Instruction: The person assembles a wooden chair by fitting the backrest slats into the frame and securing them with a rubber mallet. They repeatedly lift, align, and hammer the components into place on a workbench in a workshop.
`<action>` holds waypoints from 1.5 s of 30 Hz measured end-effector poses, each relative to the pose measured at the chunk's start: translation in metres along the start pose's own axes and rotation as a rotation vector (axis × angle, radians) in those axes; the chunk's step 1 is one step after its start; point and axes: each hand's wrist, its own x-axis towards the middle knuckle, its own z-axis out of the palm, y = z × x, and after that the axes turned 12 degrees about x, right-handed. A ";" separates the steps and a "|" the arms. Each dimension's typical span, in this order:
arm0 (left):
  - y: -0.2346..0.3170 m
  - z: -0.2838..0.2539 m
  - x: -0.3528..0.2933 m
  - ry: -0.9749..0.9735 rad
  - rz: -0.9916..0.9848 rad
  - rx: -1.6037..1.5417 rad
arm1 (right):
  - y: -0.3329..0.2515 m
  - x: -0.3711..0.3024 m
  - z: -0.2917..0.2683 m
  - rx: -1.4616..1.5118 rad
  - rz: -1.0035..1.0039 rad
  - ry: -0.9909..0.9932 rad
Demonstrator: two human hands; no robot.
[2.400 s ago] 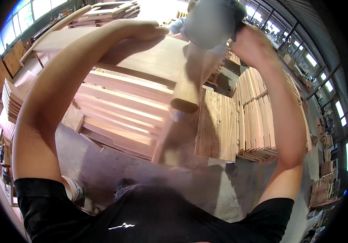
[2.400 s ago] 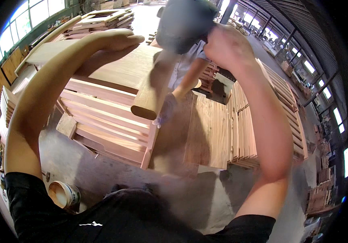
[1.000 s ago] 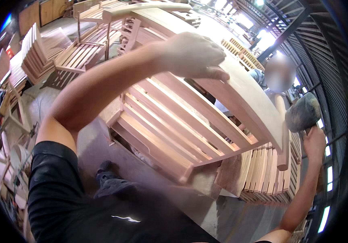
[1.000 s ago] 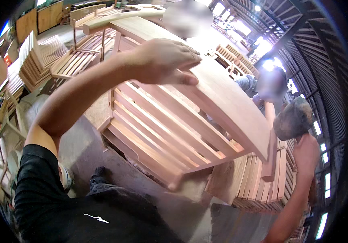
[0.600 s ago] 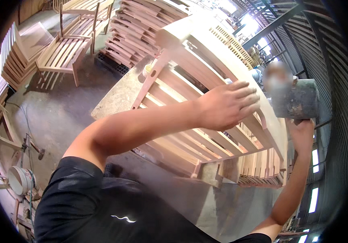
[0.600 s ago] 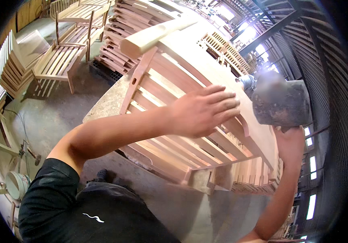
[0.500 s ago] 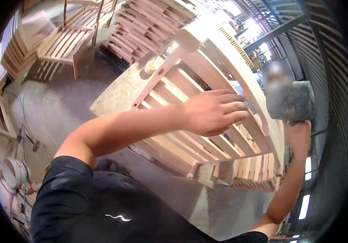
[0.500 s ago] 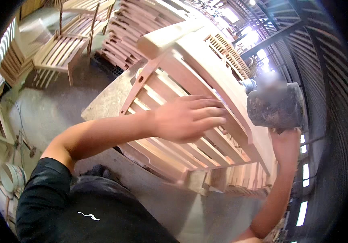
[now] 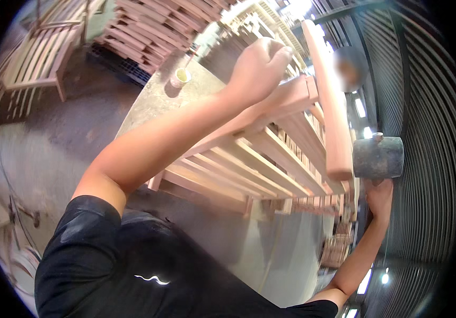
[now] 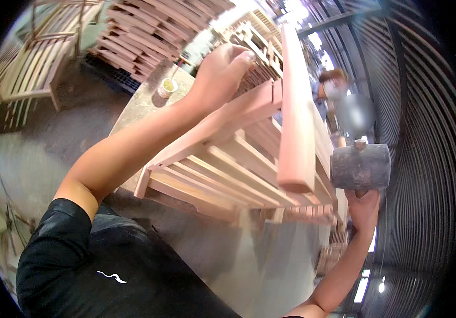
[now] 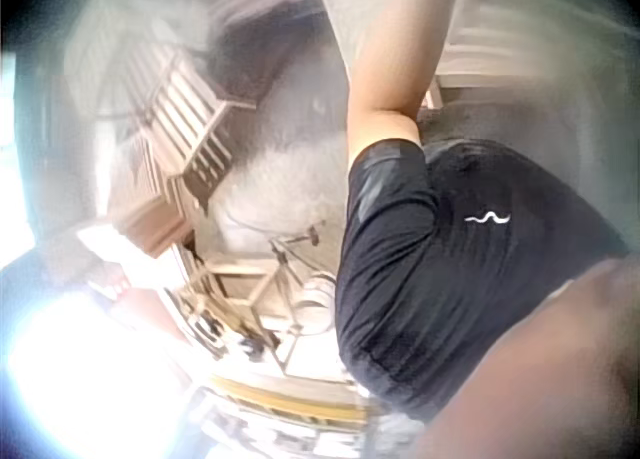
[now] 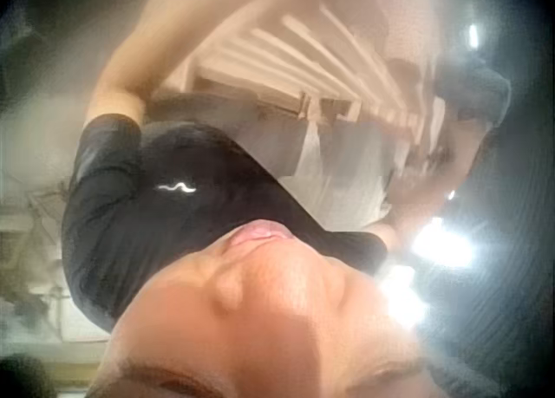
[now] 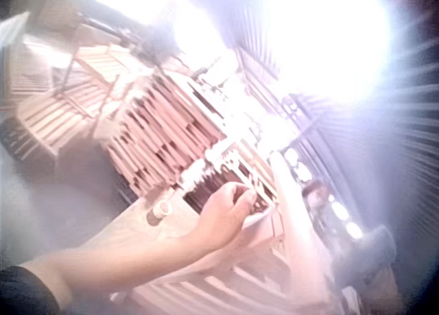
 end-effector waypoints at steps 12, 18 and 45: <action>-0.004 0.062 0.060 -0.888 -0.675 -1.307 | -0.072 -0.039 0.015 -0.164 0.451 0.040; -0.005 0.073 0.061 -0.764 -0.638 -1.336 | -0.097 -0.044 0.029 -0.044 0.583 0.085; -0.002 0.032 0.052 -0.641 -0.226 -0.636 | -0.098 -0.028 0.042 -0.144 0.545 0.074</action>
